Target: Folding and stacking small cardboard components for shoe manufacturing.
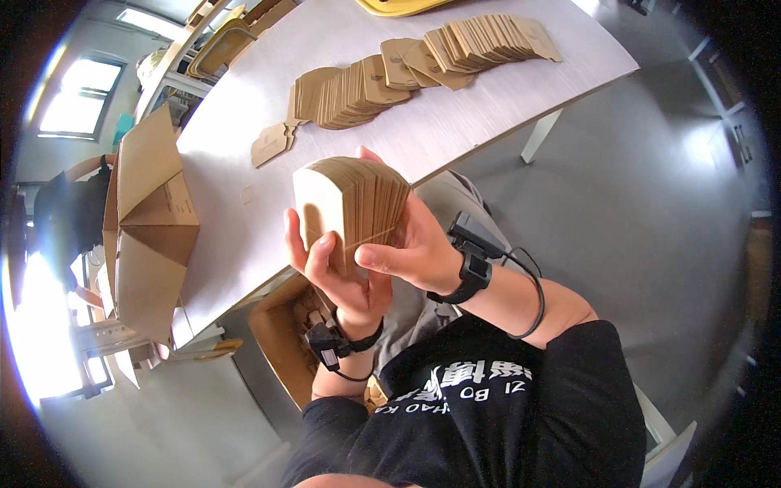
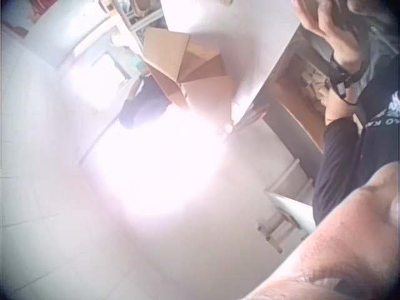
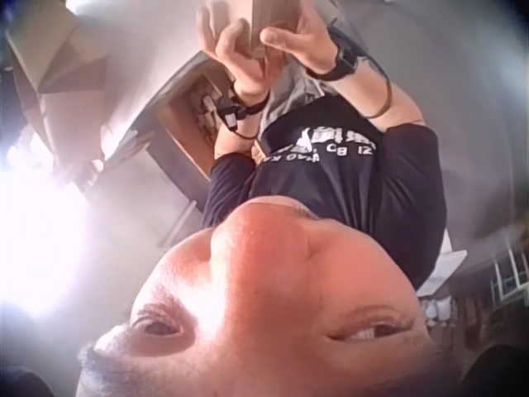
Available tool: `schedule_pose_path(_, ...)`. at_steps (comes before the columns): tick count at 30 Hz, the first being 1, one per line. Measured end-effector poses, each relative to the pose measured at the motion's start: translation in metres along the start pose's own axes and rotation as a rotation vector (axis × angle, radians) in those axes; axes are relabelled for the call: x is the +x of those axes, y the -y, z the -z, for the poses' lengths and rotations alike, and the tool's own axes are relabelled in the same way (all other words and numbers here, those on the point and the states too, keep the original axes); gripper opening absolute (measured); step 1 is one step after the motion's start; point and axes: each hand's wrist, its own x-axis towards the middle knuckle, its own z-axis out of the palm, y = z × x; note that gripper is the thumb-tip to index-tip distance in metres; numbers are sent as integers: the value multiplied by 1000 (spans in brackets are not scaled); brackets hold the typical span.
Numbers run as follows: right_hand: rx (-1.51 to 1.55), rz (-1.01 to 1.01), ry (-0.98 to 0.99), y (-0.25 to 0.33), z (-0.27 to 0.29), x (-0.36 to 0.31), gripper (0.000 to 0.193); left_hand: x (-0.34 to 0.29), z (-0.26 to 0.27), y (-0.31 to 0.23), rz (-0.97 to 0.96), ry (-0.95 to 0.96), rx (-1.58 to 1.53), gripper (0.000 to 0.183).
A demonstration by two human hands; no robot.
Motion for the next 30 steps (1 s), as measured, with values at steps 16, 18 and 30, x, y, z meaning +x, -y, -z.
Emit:
schedule_pose_path(16, 199, -204, -311, 6, 3, -18, 57, 37, 28, 8, -179, 411, 49, 38)
schedule_pose_path(18, 95, -88, -319, 3, 2, -19, 56, 45, 32, 0, -188, 410, 123, 33)
schedule_pose_path(30, 297, 69, -358, 15, 26, -9, 53, 41, 46, 5, -236, 476, 218, 16)
